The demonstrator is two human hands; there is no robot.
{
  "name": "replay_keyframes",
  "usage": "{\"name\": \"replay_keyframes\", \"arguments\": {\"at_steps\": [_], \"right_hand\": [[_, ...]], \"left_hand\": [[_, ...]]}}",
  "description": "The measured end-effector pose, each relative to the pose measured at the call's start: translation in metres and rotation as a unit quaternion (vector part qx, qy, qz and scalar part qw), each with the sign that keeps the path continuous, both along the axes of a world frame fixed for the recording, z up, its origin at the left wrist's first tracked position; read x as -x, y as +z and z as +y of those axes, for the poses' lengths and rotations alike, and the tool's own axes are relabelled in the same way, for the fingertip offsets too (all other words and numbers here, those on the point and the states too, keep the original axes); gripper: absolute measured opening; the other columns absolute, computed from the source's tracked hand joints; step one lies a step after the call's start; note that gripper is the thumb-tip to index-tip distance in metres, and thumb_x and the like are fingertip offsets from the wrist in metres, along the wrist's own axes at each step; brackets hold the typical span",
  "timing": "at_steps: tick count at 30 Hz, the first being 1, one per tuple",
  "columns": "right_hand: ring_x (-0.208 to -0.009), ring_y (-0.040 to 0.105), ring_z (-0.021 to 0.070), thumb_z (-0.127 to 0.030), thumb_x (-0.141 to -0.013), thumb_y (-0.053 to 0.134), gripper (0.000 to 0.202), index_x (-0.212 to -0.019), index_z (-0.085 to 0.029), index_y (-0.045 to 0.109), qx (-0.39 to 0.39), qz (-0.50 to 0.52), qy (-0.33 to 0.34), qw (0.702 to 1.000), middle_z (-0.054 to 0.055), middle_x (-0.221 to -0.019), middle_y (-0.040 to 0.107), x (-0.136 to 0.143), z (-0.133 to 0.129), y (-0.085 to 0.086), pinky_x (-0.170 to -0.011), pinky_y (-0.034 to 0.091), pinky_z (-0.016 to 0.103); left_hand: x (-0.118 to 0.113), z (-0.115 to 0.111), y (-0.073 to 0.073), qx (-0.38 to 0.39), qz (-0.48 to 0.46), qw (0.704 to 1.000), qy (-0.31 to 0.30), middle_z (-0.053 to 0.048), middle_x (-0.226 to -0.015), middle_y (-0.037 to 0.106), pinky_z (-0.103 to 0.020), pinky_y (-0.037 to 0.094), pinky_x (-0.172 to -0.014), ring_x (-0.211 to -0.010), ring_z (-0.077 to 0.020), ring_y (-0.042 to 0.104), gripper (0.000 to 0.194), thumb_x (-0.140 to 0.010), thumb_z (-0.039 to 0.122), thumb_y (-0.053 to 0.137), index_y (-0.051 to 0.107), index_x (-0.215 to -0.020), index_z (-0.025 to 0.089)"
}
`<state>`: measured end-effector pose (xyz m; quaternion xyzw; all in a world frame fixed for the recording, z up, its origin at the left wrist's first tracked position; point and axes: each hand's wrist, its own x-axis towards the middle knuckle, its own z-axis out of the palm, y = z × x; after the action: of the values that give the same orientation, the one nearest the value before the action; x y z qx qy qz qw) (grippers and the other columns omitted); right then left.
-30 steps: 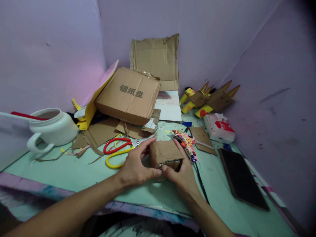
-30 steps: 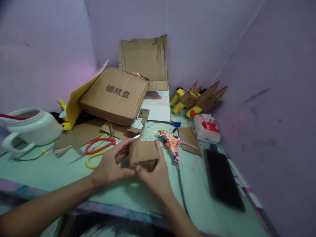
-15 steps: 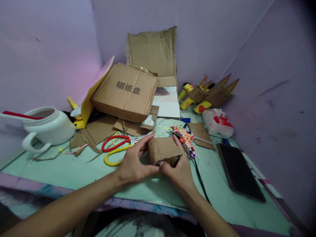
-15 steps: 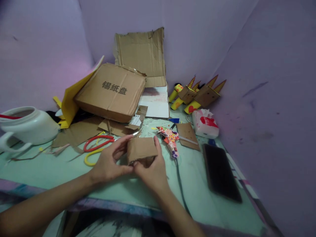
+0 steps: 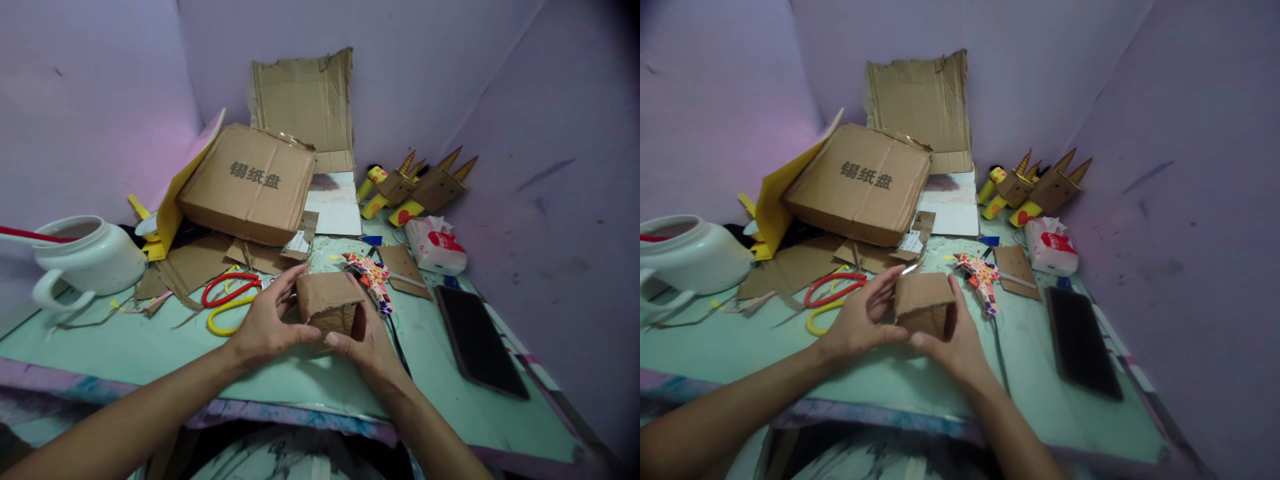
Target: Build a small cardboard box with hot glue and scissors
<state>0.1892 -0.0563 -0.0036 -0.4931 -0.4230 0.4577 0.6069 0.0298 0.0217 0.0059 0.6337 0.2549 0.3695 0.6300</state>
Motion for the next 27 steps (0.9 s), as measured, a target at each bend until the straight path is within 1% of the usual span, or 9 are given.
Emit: {"name": "replay_keyframes", "arguments": {"at_steps": [4, 7, 10, 12, 16, 19, 21, 24, 27], "right_hand": [[-0.129, 0.041, 0.0279, -0.041, -0.057, 0.081, 0.088, -0.132, -0.026, 0.037, -0.042, 0.026, -0.067, 0.997, 0.013, -0.138, 0.044, -0.008, 0.001, -0.003, -0.100, 0.040, 0.043], [-0.110, 0.054, 0.0225, -0.032, -0.064, 0.077, 0.060, -0.116, -0.025, 0.049, -0.096, -0.002, -0.145, 0.985, 0.009, -0.116, 0.056, -0.010, -0.001, -0.004, -0.093, 0.044, 0.039], [-0.085, 0.056, 0.0167, -0.024, -0.071, 0.070, 0.024, -0.091, -0.022, 0.057, -0.188, -0.093, -0.230, 0.950, 0.002, -0.088, 0.055, -0.010, -0.007, -0.005, -0.085, 0.045, 0.035], [-0.082, 0.054, 0.0166, -0.021, -0.074, 0.066, 0.013, -0.083, -0.022, 0.058, -0.227, -0.147, -0.256, 0.928, 0.000, -0.082, 0.053, -0.010, -0.009, -0.005, -0.083, 0.043, 0.035], [-0.091, 0.055, 0.0201, -0.019, -0.078, 0.061, 0.013, -0.091, -0.022, 0.059, -0.225, -0.196, -0.268, 0.916, 0.004, -0.091, 0.057, -0.010, -0.011, -0.006, -0.087, 0.042, 0.040], [-0.094, 0.055, 0.0214, -0.017, -0.078, 0.061, 0.014, -0.090, -0.022, 0.060, -0.235, -0.222, -0.263, 0.909, 0.004, -0.092, 0.057, -0.010, -0.011, -0.007, -0.090, 0.042, 0.043], [-0.098, 0.055, 0.0221, -0.019, -0.078, 0.060, 0.018, -0.096, -0.023, 0.058, -0.209, -0.216, -0.239, 0.923, 0.006, -0.098, 0.058, -0.008, -0.011, -0.007, -0.092, 0.043, 0.045], [-0.108, 0.054, 0.0240, -0.021, -0.075, 0.061, 0.039, -0.112, -0.023, 0.050, -0.136, -0.198, -0.174, 0.955, 0.010, -0.115, 0.055, -0.004, -0.011, -0.007, -0.095, 0.043, 0.047], [-0.113, 0.052, 0.0242, -0.018, -0.069, 0.064, 0.054, -0.119, -0.024, 0.042, -0.111, -0.201, -0.153, 0.961, 0.010, -0.121, 0.051, 0.000, -0.012, -0.007, -0.098, 0.042, 0.047]], "left_hand": [[0.002, 0.004, -0.001, -0.041, 0.033, 0.998, 0.032, -0.016, -0.140, 0.043, -0.038, 0.035, -0.107, -0.131, -0.0312, 0.039, 0.096, -0.056, 0.024, 0.082, 0.033, -0.138, 0.014], [0.002, 0.006, -0.002, -0.063, 0.059, 0.996, 0.018, -0.016, -0.140, 0.043, -0.039, 0.033, -0.108, -0.130, -0.0310, 0.040, 0.095, -0.057, 0.024, 0.082, 0.033, -0.138, 0.014], [0.002, 0.008, -0.004, -0.070, 0.075, 0.995, 0.007, -0.016, -0.140, 0.043, -0.039, 0.033, -0.107, -0.129, -0.0307, 0.040, 0.092, -0.059, 0.025, 0.081, 0.033, -0.137, 0.014], [0.003, 0.010, -0.005, -0.079, 0.081, 0.994, 0.006, -0.015, -0.141, 0.041, -0.038, 0.035, -0.106, -0.130, -0.0306, 0.039, 0.092, -0.060, 0.028, 0.080, 0.033, -0.137, 0.015], [0.007, 0.012, -0.007, -0.134, 0.114, 0.984, 0.001, -0.013, -0.141, 0.041, -0.039, 0.031, -0.108, -0.129, -0.0307, 0.040, 0.092, -0.061, 0.033, 0.080, 0.033, -0.138, 0.018], [0.011, 0.011, -0.008, -0.134, 0.106, 0.985, -0.014, -0.013, -0.141, 0.041, -0.039, 0.031, -0.108, -0.129, -0.0314, 0.040, 0.091, -0.064, 0.037, 0.078, 0.031, -0.140, 0.019], [0.013, 0.011, -0.008, -0.112, 0.072, 0.991, -0.030, -0.011, -0.142, 0.040, -0.039, 0.032, -0.106, -0.129, -0.0313, 0.039, 0.085, -0.070, 0.042, 0.072, 0.030, -0.140, 0.020], [0.014, 0.010, -0.008, -0.085, 0.036, 0.995, -0.042, -0.010, -0.144, 0.038, -0.038, 0.033, -0.106, -0.130, -0.0301, 0.038, 0.080, -0.075, 0.047, 0.066, 0.029, -0.141, 0.021], [0.012, 0.010, -0.009, -0.113, 0.068, 0.991, -0.036, -0.011, -0.145, 0.036, -0.039, 0.030, -0.108, -0.131, -0.0303, 0.036, 0.091, -0.069, 0.044, 0.072, 0.024, -0.142, 0.021]]}}
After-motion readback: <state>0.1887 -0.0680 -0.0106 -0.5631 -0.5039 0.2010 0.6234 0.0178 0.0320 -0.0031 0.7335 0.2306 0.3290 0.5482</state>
